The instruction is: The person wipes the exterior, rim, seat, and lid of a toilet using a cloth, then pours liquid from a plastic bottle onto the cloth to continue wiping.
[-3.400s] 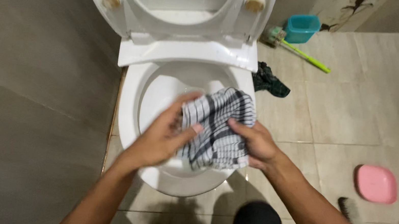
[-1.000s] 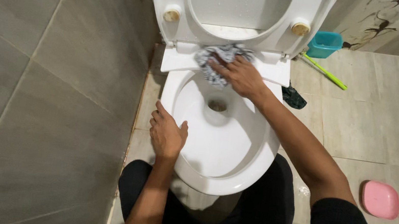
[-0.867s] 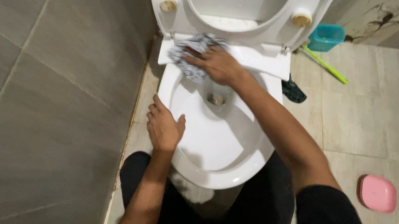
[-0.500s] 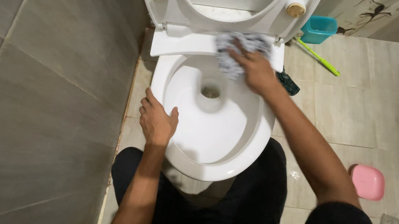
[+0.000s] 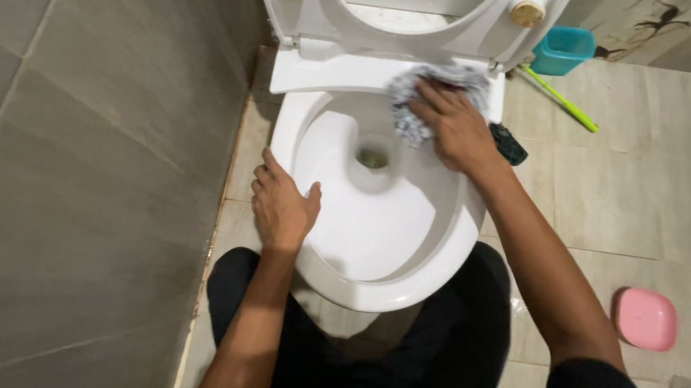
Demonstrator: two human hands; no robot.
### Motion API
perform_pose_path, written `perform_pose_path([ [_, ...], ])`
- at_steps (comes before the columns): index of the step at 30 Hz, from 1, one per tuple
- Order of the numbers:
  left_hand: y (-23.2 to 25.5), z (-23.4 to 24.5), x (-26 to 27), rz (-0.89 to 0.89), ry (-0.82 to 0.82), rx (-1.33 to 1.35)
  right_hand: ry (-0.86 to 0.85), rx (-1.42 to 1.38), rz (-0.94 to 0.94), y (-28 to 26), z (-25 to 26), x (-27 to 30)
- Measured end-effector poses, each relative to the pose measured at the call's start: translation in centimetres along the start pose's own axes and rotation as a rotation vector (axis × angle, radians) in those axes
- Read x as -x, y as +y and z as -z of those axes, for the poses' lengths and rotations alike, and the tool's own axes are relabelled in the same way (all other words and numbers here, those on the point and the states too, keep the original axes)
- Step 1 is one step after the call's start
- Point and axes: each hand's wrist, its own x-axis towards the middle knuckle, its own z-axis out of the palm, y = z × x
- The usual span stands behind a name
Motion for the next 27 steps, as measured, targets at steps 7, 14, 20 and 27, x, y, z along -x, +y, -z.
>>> perform_pose_path([
  [7, -0.2, -1.0, 0.2, -0.009, 0.048, -0.013, -0.098, 0.081, 0.302, -6.4, -6.4, -11.8],
  [14, -1.2, -1.6, -0.1, -0.044, 0.047, -0.003, -0.092, 0.19, 0.216, -3.3, -4.0, -7.9],
  [20, -1.0, -1.6, 0.2, -0.056, 0.075, -0.011, 0.056, -0.032, -0.149, 2.0, 1.8, 4.3],
  [27, -0.2, -1.0, 0.5, -0.018, 0.025, -0.019, 0.157, -0.333, -0.504, -0.5, 0.7, 11.3],
])
